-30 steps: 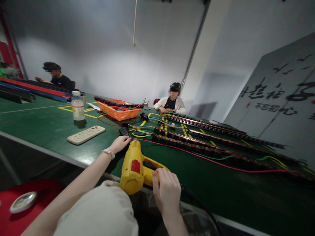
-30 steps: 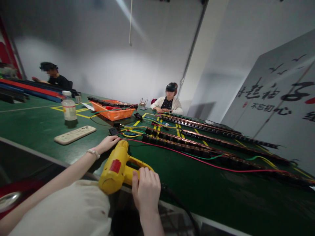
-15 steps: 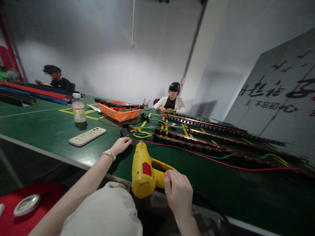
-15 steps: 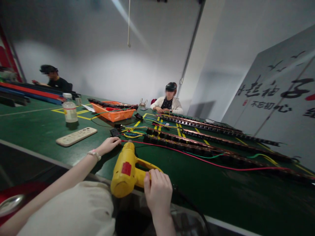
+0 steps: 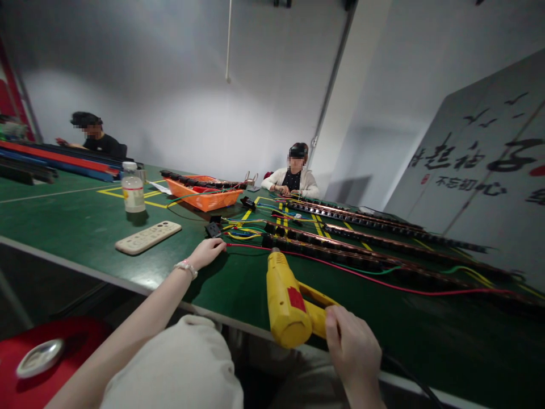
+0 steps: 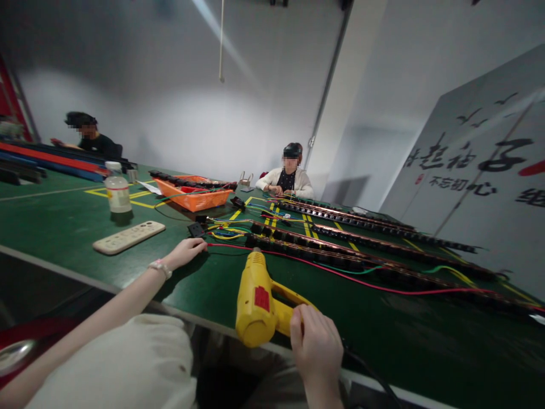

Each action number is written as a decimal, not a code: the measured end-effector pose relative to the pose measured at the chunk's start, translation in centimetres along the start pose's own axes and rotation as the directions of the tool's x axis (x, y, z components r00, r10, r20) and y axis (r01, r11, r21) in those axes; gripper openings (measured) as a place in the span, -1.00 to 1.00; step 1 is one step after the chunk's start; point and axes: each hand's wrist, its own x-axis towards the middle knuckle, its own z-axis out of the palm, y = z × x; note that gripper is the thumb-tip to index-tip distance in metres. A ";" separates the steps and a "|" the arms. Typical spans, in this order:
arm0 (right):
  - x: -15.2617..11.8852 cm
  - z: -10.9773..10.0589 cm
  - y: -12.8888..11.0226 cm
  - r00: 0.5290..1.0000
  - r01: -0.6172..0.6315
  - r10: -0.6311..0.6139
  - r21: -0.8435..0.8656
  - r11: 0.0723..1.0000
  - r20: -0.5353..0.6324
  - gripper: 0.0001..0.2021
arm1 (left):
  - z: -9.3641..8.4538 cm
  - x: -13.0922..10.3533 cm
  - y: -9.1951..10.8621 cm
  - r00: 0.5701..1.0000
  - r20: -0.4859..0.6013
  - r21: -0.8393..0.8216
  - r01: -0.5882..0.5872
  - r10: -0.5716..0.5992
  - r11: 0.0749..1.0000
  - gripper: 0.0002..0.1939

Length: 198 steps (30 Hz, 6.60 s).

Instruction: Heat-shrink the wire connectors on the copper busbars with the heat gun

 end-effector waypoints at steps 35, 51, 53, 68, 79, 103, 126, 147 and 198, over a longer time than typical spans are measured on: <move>1.3 1.3 -5.8 1.000 -0.009 0.009 -0.002 1.000 0.021 -0.68 | 0.4 0.5 -0.6 1.000 -0.012 -0.008 -0.016 0.016 1.000 -0.58; 2.3 3.3 -10.3 0.993 0.030 -0.044 0.128 0.991 0.106 -0.66 | 0.6 0.8 -1.1 0.998 -0.045 0.012 -0.037 0.038 0.999 -0.55; 2.3 3.3 -10.2 0.992 0.038 -0.053 0.138 0.990 0.112 -0.66 | 0.5 0.7 -0.9 0.999 -0.038 0.007 -0.038 0.039 0.999 -0.56; 1.4 1.2 -5.1 0.998 0.012 -0.018 0.108 0.994 0.056 -0.63 | 0.0 0.1 -0.1 1.000 -0.010 -0.007 -0.010 0.010 1.000 -0.58; -0.2 -0.9 1.4 0.999 0.020 -0.020 0.006 1.000 -0.035 -0.64 | 0.0 0.2 -0.3 1.000 0.005 0.001 0.000 0.000 1.000 -0.59; 0.3 0.0 -1.9 0.992 -0.128 0.128 0.028 0.991 -0.017 -0.75 | 0.1 0.7 -0.4 0.999 -0.018 0.066 0.041 -0.040 0.997 -0.60; 2.5 3.1 -10.1 0.999 -0.047 0.043 0.165 0.985 0.023 -0.74 | 0.2 0.6 -0.8 0.999 -0.025 0.058 -0.036 0.038 0.998 -0.57; 0.2 -1.2 1.5 0.837 -0.546 0.517 0.200 0.814 0.181 -0.70 | 0.3 0.2 -0.6 0.997 0.025 -0.026 -0.073 0.074 0.997 -0.67; 2.1 1.7 -7.2 0.972 0.015 -0.066 0.221 0.975 0.226 -0.54 | 0.3 0.3 -0.5 0.998 -0.010 -0.062 -0.059 0.059 0.996 -0.60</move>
